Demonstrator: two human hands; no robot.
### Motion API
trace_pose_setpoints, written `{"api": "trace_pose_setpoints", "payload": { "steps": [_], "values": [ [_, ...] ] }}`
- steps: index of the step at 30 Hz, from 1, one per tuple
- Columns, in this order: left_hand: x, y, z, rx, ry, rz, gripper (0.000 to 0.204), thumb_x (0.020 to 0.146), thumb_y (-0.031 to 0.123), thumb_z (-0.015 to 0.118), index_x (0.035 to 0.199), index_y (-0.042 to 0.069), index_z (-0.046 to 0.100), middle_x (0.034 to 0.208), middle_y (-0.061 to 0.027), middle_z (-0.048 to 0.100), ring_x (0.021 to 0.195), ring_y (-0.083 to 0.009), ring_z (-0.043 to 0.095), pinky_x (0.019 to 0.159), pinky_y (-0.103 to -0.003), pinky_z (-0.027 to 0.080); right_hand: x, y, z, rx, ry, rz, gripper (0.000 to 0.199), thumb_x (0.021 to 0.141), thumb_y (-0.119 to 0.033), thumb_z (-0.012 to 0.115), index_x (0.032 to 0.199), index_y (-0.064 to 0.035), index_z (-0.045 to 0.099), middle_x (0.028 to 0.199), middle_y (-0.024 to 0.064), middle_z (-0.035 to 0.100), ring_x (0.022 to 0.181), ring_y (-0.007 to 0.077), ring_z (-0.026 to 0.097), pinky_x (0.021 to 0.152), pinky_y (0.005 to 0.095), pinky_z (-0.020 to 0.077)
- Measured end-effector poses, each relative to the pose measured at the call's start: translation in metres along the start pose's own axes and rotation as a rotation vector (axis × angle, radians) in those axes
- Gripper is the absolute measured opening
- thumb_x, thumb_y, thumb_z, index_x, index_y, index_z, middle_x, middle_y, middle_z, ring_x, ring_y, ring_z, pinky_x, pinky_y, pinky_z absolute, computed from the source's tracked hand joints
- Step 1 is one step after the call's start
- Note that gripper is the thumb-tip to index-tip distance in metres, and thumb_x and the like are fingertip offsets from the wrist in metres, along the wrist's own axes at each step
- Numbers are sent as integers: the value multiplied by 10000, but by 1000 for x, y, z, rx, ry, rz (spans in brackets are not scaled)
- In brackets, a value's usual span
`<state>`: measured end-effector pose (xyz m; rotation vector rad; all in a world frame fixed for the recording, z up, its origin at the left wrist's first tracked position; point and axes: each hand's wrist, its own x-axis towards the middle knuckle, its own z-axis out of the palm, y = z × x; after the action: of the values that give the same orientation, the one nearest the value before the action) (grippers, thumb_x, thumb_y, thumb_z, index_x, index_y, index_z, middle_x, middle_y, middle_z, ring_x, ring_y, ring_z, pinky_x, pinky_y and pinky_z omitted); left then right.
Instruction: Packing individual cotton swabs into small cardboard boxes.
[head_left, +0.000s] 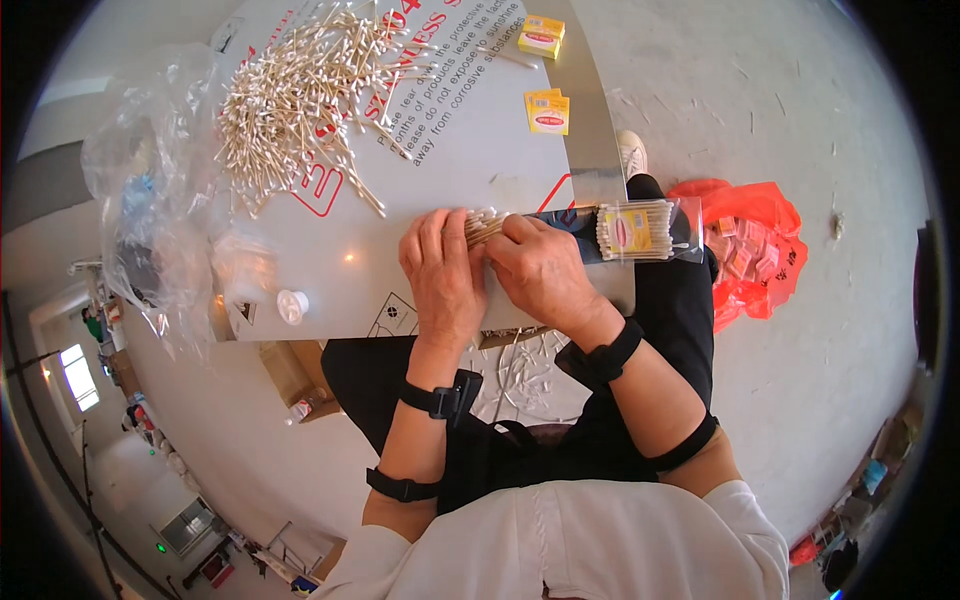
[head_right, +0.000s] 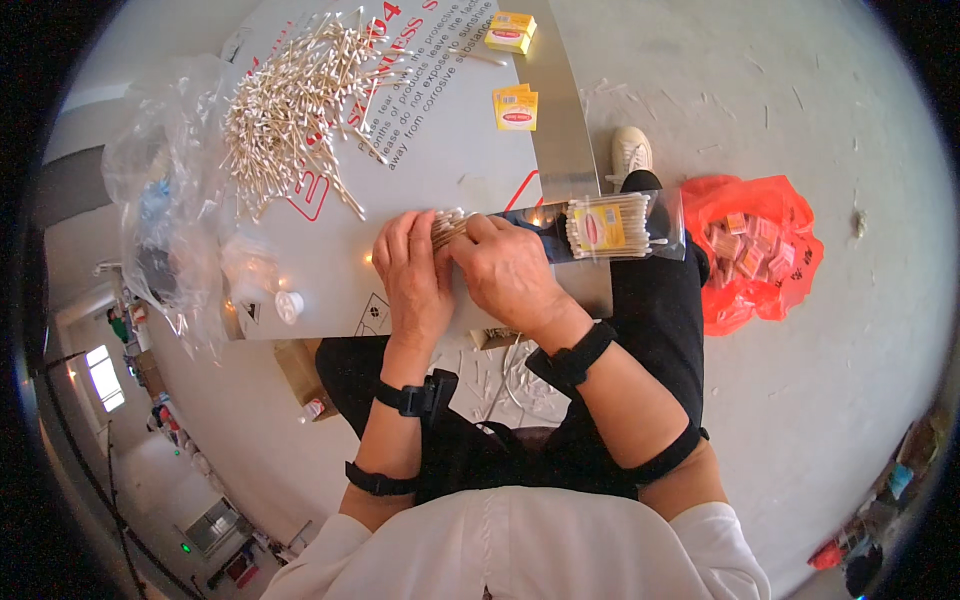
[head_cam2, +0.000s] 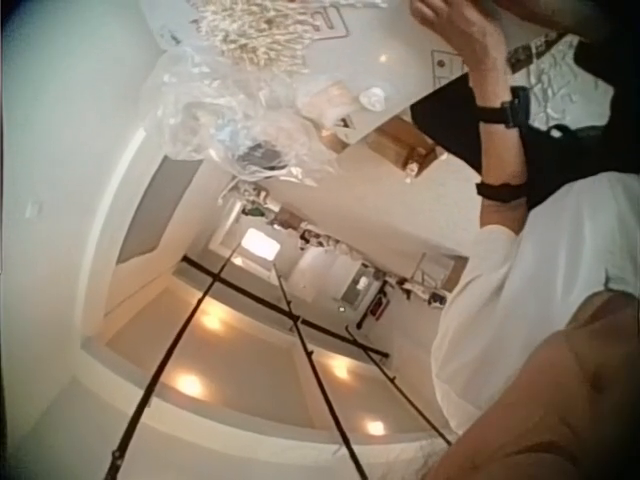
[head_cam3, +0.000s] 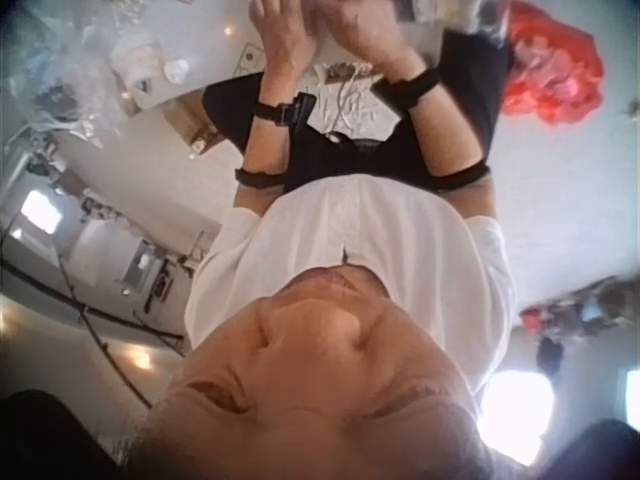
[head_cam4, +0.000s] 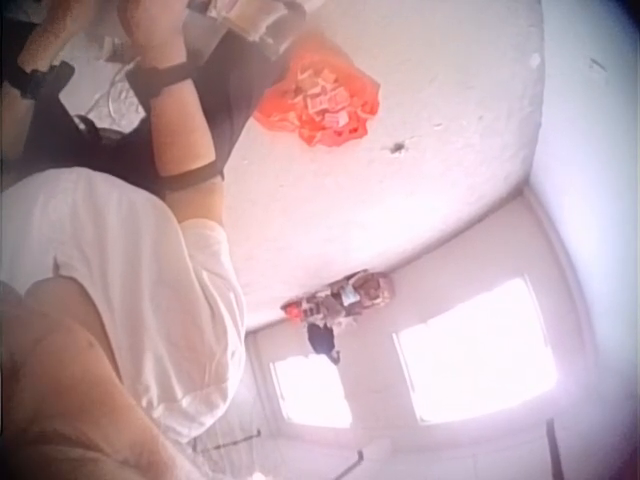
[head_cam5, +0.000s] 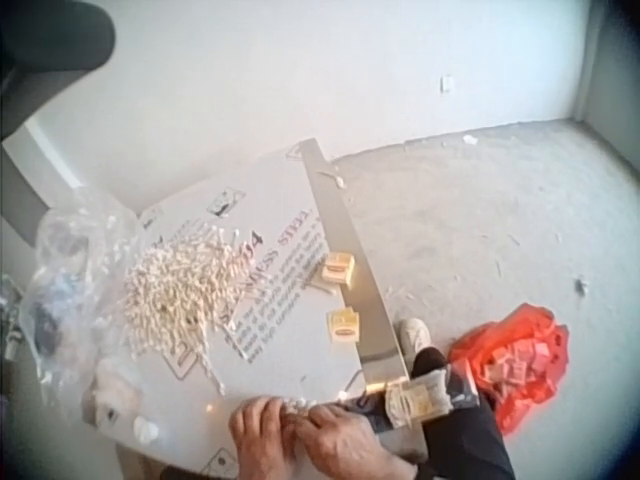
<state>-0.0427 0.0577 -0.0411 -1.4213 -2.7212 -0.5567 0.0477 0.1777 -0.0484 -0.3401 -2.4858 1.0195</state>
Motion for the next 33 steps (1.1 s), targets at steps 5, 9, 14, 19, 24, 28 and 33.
{"api": "trace_pose_setpoints", "payload": {
  "steps": [5, 9, 14, 19, 24, 28, 33],
  "values": [
    [-10, 9, -3, 178, -91, -50, 684, 872, 291, 624, 1422, -15, 356, 1504, -197, 315, 1419, -352, 251, 1140, -552, 151, -2, 5, -9, 119, 67, 99, 116, 694, 6, 665, 760, -43, 584, 732, 76, 549, 617, 226, 577, 546, 328, 466],
    [3, 7, -5, 147, -215, -63, 854, 840, 413, 654, 1471, -13, 266, 1555, -193, 227, 1460, -329, 170, 1150, -574, 84, 0, 7, -15, 704, 262, 464, 82, 760, 43, 625, 821, -10, 613, 734, 50, 590, 630, 125, 560, 586, 244, 457],
    [14, 0, -6, 202, -187, -52, 895, 810, 430, 683, 1476, 2, 266, 1555, -175, 237, 1458, -315, 180, 1133, -619, 74, -4, -2, -4, 853, 473, 558, 106, 850, 50, 589, 936, -10, 607, 795, -24, 557, 707, 52, 485, 650, 197, 426],
    [-12, 7, -9, 194, -310, 44, 925, 771, 400, 725, 1489, 44, 264, 1570, -151, 209, 1456, -306, 192, 1124, -639, 74, -11, 1, 3, 822, 520, 511, 148, 859, 55, 579, 986, -19, 598, 875, -10, 557, 762, 51, 481, 687, 191, 419],
    [-9, 0, -9, 143, -261, 44, 948, 771, 423, 720, 1498, 45, 243, 1578, -149, 188, 1461, -302, 178, 1128, -633, 72, -9, 3, 4, 941, 549, 544, 129, 891, 45, 566, 1003, -17, 583, 911, -12, 550, 818, 51, 491, 744, 195, 434],
    [-5, 3, -10, 15, -124, -53, 970, 769, 467, 711, 1501, 44, 235, 1580, -159, 171, 1464, -311, 164, 1132, -620, 72, -6, -1, 2, 992, 570, 562, 114, 904, 35, 564, 1006, -13, 578, 922, -10, 557, 838, 52, 499, 768, 197, 441],
    [-12, 15, -8, 136, -289, -27, 970, 768, 493, 703, 1503, 57, 243, 1584, -173, 144, 1465, -343, 136, 1121, -638, 69, -7, 1, 3, 970, 526, 557, 113, 911, 29, 556, 1014, -11, 580, 940, -7, 572, 857, 57, 517, 789, 205, 451]
  ]
}}
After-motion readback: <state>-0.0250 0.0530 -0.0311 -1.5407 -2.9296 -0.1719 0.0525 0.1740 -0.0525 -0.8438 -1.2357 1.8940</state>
